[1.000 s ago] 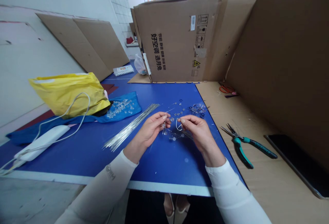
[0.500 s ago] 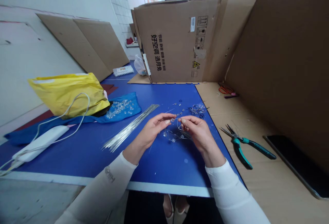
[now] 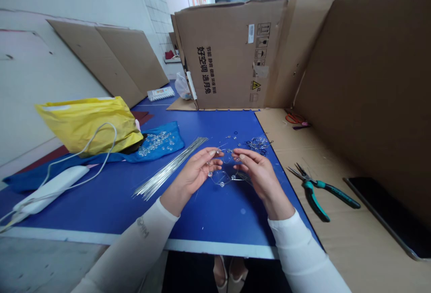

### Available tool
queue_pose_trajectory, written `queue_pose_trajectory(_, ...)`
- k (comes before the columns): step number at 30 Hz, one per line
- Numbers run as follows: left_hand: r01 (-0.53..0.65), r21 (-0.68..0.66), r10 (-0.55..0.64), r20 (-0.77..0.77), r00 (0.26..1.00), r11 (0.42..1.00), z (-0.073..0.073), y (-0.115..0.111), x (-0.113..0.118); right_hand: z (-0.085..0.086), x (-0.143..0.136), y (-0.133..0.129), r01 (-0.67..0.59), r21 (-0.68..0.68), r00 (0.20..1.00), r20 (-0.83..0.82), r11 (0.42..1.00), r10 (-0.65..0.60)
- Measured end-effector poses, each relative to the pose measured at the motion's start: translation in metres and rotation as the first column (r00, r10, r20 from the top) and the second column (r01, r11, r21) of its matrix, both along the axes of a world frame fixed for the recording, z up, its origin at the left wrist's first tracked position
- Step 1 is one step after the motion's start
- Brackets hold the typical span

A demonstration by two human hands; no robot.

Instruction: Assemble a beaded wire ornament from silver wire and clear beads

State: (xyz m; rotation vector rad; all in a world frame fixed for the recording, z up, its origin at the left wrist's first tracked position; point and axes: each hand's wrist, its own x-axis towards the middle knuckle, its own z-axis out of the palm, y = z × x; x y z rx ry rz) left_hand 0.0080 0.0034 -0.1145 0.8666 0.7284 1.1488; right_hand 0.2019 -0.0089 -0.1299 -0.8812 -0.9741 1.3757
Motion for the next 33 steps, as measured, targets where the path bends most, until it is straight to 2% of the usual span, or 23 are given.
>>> queue_pose_trajectory(4,0.002,-0.018,-0.001,0.046,0.999,1.000,-0.0025,0.0033,-0.0024,-0.0016,0.0003,0.0009,0.059,0.012,0.998,0.029,0.998,-0.059)
queue_pose_trajectory(10,-0.042,0.016,0.042,0.035,0.999,0.999,-0.0035,0.0034,-0.0030,0.0034,0.0045,0.0005,0.120,0.023,0.993,-0.026,0.993,-0.119)
queue_pose_trajectory(15,-0.049,0.009,0.049,0.059,0.997,0.999,-0.0023,0.0038,-0.0032,0.0007,0.0050,0.0036,0.228,0.036,0.964,0.134,0.973,-0.230)
queue_pose_trajectory(17,-0.039,-0.001,0.038,0.073,0.997,0.999,-0.0027,0.0042,-0.0036,-0.0010,0.0030,0.0040,0.196,0.038,0.963,0.180,0.980,-0.200)
queue_pose_trajectory(22,-0.033,-0.007,0.034,0.093,0.995,0.999,-0.0035,0.0047,-0.0039,0.0002,-0.0020,0.0005,0.043,-0.005,0.985,0.166,0.999,-0.042)
queue_pose_trajectory(33,-0.034,0.006,0.034,0.079,0.996,0.999,-0.0024,0.0042,-0.0021,0.0032,-0.0011,-0.0002,0.019,-0.007,0.990,0.141,1.000,-0.017)
